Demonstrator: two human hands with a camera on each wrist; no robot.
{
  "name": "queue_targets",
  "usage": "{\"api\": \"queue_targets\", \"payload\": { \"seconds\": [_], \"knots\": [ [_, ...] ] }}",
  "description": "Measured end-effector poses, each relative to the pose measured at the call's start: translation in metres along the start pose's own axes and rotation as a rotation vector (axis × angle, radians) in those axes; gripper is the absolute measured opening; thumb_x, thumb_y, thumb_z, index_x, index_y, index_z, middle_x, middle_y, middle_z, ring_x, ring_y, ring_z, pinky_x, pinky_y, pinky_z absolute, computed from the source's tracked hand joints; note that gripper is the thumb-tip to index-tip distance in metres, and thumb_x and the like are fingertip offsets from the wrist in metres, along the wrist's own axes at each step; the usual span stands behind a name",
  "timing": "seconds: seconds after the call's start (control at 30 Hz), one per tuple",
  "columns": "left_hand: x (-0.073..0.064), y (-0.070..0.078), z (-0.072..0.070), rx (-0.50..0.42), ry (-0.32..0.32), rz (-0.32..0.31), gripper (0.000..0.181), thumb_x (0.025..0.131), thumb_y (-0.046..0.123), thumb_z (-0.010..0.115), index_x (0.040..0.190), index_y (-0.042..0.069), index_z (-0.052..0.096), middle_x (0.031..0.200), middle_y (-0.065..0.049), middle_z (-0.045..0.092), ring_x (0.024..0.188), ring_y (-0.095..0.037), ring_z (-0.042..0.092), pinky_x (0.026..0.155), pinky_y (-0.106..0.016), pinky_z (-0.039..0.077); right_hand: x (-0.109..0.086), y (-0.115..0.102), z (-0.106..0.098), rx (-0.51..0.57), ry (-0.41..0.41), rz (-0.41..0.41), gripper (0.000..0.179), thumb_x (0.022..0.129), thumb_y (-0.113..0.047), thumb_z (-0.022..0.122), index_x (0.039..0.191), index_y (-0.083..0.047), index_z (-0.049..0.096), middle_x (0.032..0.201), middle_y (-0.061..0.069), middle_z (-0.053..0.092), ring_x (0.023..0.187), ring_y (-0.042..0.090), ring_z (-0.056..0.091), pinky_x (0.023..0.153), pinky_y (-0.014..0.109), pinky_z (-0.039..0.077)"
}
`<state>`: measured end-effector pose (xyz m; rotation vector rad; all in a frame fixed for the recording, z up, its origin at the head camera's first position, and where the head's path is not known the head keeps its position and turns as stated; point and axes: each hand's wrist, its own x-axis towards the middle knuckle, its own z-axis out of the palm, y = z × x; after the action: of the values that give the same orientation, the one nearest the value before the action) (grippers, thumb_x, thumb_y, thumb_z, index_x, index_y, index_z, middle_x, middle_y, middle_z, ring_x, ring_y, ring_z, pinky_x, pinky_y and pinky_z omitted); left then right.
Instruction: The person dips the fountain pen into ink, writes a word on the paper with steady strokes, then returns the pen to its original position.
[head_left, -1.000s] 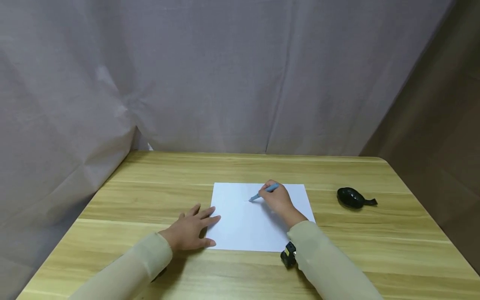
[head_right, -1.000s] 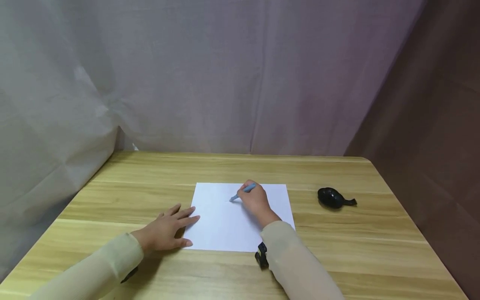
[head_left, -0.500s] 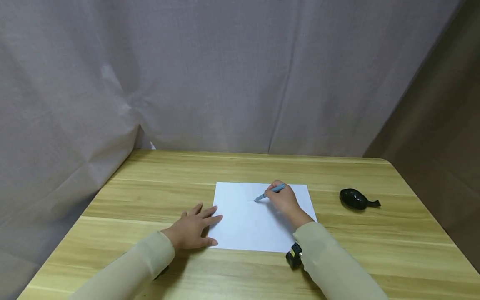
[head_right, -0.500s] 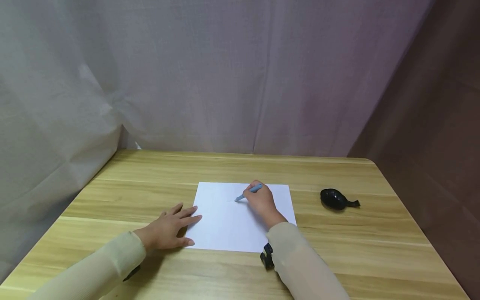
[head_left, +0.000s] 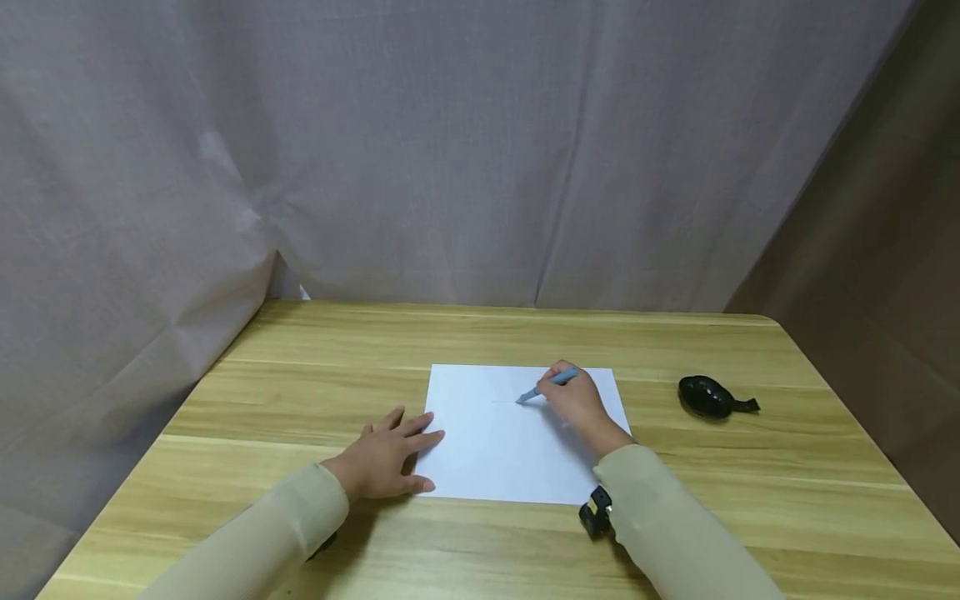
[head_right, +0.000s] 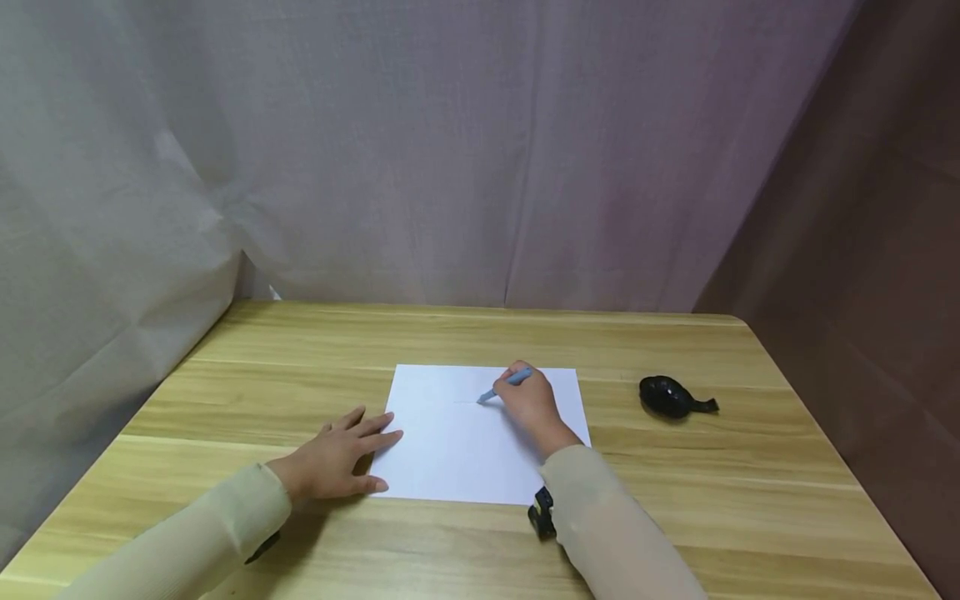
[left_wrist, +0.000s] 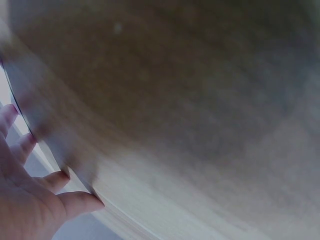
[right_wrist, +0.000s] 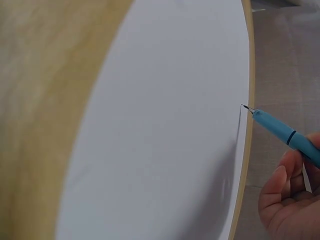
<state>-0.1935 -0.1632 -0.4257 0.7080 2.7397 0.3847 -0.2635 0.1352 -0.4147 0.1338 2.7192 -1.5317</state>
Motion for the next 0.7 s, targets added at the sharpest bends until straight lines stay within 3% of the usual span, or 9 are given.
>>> {"api": "queue_targets", "payload": {
  "seconds": [0.7],
  "knots": [
    [0.001, 0.000, 0.000, 0.000, 0.010, -0.002, 0.072, 0.085, 0.055, 0.065, 0.148, 0.029, 0.040, 0.160, 0.002, 0.021, 0.145, -0.044, 0.010, 0.100, -0.076, 0.019, -0.003, 0.007, -0.015, -0.013, 0.009, 0.007, 0.008, 0.088, -0.014, 0.056, 0.083, -0.007, 0.055, 0.062, -0.003, 0.043, 0.061, 0.014, 0.040, 0.058, 0.027, 0.035]
  ]
}}
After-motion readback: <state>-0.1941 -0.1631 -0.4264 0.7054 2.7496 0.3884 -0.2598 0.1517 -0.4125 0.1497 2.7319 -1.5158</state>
